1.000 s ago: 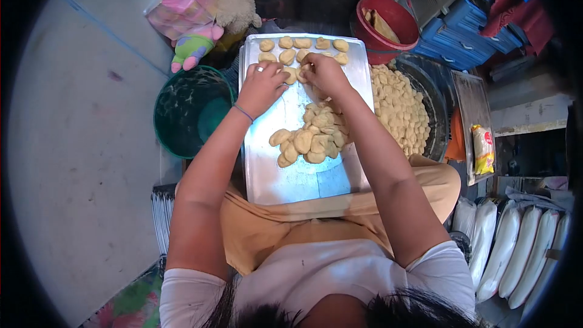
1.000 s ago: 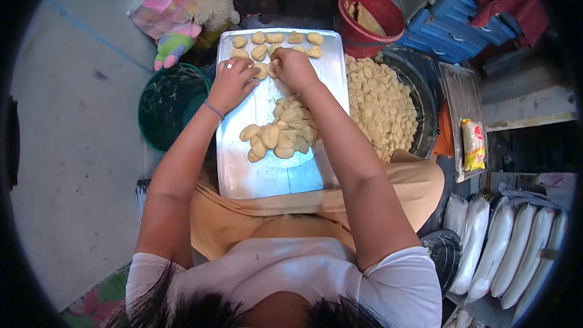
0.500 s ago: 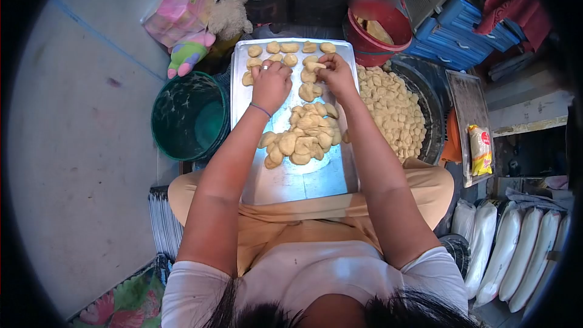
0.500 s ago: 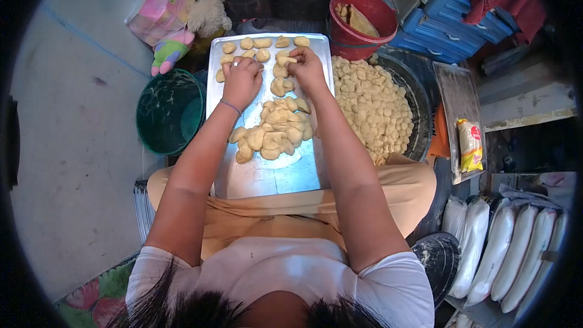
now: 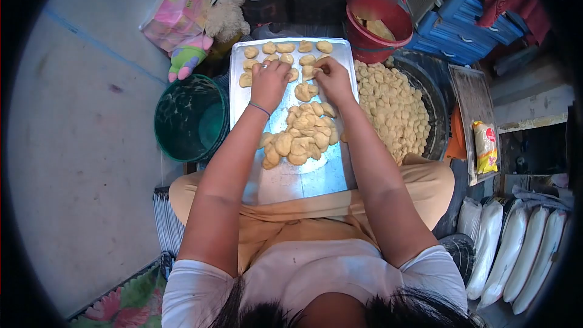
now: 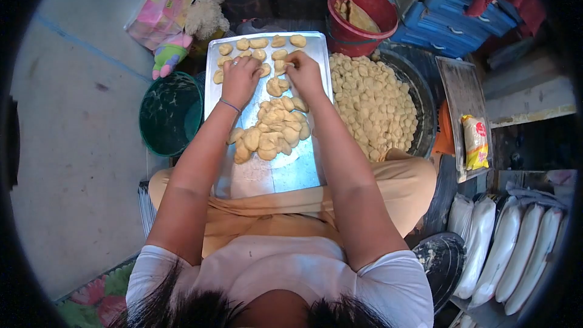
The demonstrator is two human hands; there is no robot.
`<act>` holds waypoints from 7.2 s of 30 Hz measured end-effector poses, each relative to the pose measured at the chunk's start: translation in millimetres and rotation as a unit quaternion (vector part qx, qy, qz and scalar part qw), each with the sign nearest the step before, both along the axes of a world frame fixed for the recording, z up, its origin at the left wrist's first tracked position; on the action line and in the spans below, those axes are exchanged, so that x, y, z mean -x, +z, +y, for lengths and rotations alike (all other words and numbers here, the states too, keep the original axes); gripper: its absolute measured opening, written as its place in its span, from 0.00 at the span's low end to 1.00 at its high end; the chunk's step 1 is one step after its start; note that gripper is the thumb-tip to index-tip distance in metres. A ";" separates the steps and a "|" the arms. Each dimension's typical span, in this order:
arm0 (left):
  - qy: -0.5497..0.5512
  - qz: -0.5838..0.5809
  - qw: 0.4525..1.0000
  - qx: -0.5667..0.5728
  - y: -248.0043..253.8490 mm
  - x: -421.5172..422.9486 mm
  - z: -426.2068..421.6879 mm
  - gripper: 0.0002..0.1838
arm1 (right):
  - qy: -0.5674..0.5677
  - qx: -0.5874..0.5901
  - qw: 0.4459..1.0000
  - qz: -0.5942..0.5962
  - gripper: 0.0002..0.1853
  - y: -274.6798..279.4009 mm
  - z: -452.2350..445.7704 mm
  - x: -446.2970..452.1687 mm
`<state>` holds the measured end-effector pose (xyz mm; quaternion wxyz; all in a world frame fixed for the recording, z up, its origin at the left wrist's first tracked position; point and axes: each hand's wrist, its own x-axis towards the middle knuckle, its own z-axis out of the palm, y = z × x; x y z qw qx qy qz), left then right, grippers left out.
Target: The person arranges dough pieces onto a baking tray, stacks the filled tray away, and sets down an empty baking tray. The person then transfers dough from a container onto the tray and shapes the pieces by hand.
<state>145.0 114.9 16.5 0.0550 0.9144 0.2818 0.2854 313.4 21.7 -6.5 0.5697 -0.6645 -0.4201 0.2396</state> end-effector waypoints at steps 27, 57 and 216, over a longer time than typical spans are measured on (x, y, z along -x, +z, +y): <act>-0.094 0.016 0.990 0.102 23.5 8.6 -28.3 0.13 | 0.001 0.096 0.971 -0.219 0.20 21.1 -43.8 -31.8; -0.059 0.003 0.998 0.003 3.8 -32.4 -2.9 0.12 | -0.027 0.131 0.973 -0.190 0.19 24.9 -33.7 -35.7; -0.139 0.117 0.912 0.369 35.8 125.3 -88.6 0.25 | 0.083 0.067 0.984 0.144 0.04 19.9 -84.1 14.3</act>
